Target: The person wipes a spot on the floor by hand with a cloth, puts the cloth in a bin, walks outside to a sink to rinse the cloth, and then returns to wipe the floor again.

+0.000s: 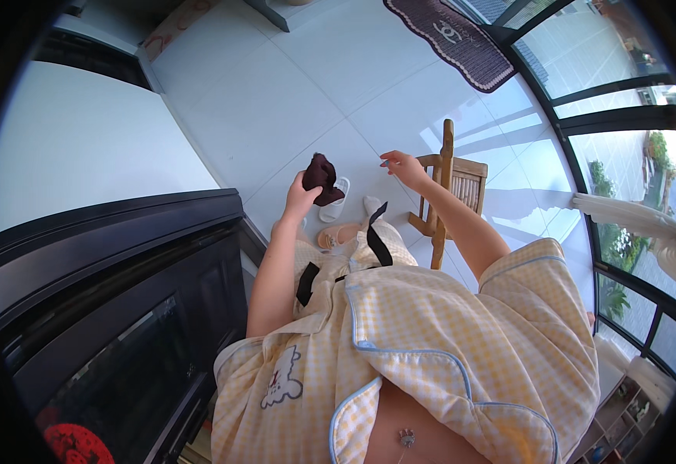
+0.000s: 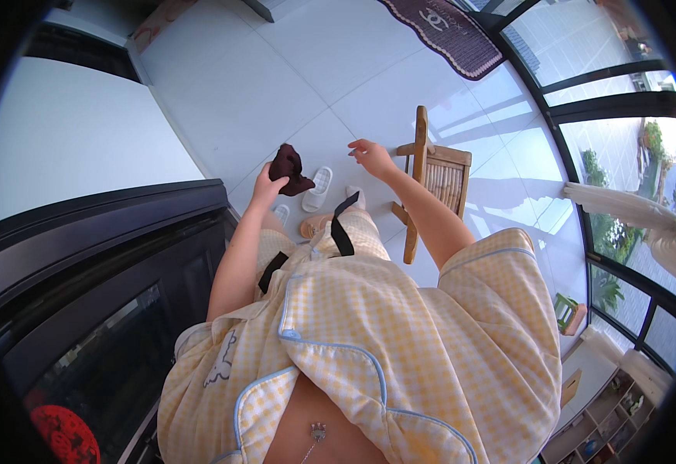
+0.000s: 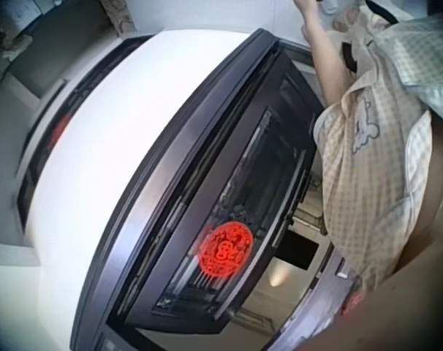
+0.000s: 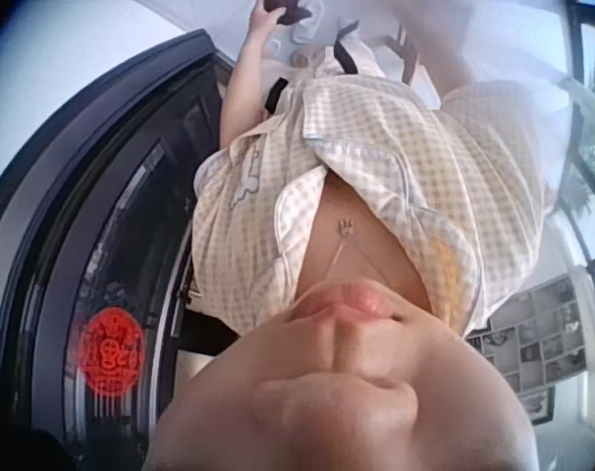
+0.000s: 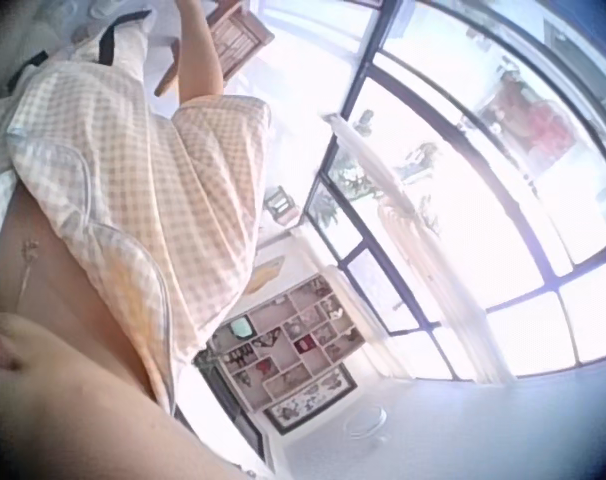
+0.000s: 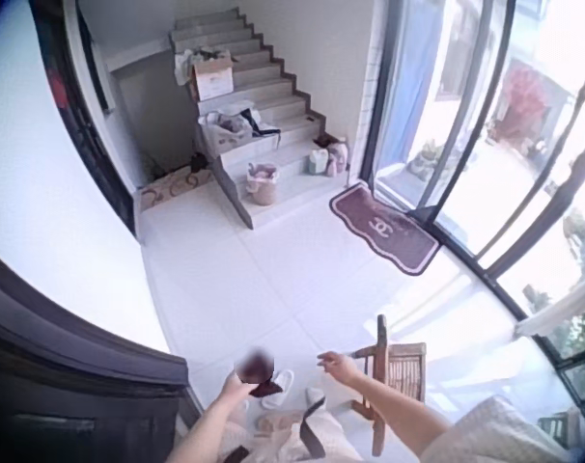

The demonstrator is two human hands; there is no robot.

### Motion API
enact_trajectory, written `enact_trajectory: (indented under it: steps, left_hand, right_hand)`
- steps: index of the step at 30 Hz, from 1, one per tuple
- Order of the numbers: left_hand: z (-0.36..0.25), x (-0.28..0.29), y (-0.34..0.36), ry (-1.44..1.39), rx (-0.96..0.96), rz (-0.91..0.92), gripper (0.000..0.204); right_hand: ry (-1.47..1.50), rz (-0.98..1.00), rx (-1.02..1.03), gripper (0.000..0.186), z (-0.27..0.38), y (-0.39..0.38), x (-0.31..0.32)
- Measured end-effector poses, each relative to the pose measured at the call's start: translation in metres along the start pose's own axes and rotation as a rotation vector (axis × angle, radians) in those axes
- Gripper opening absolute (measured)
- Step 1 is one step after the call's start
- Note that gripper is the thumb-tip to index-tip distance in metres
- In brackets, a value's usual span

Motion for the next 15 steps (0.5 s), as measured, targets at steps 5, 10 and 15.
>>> enact_trajectory:
  steps: [5, 10, 15]
  left_hand:
    - [-0.038, -0.044, 0.009, 0.042, 0.065, -0.010, 0.041]
    - [-0.045, -0.056, 0.009, 0.051, 0.094, -0.065, 0.041]
    - [-0.049, -0.057, 0.007, 0.098, 0.123, -0.104, 0.041]
  right_hand:
    - [-0.041, 0.066, -0.034, 0.029, -0.036, 0.020, 0.033]
    - [-0.026, 0.118, -0.037, 0.027, -0.058, 0.029, 0.038]
    - [-0.131, 0.103, -0.096, 0.029, -0.073, 0.036, 0.044]
Point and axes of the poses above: each hand's wrist, its own y-axis towards the middle knuckle, its own x-axis out of the back of the hand, z = x × y, the point moved 5 cm from there along y, towards the middle knuckle, and after that the axes turned 10 degrees about -z, right-handed, at the moved point
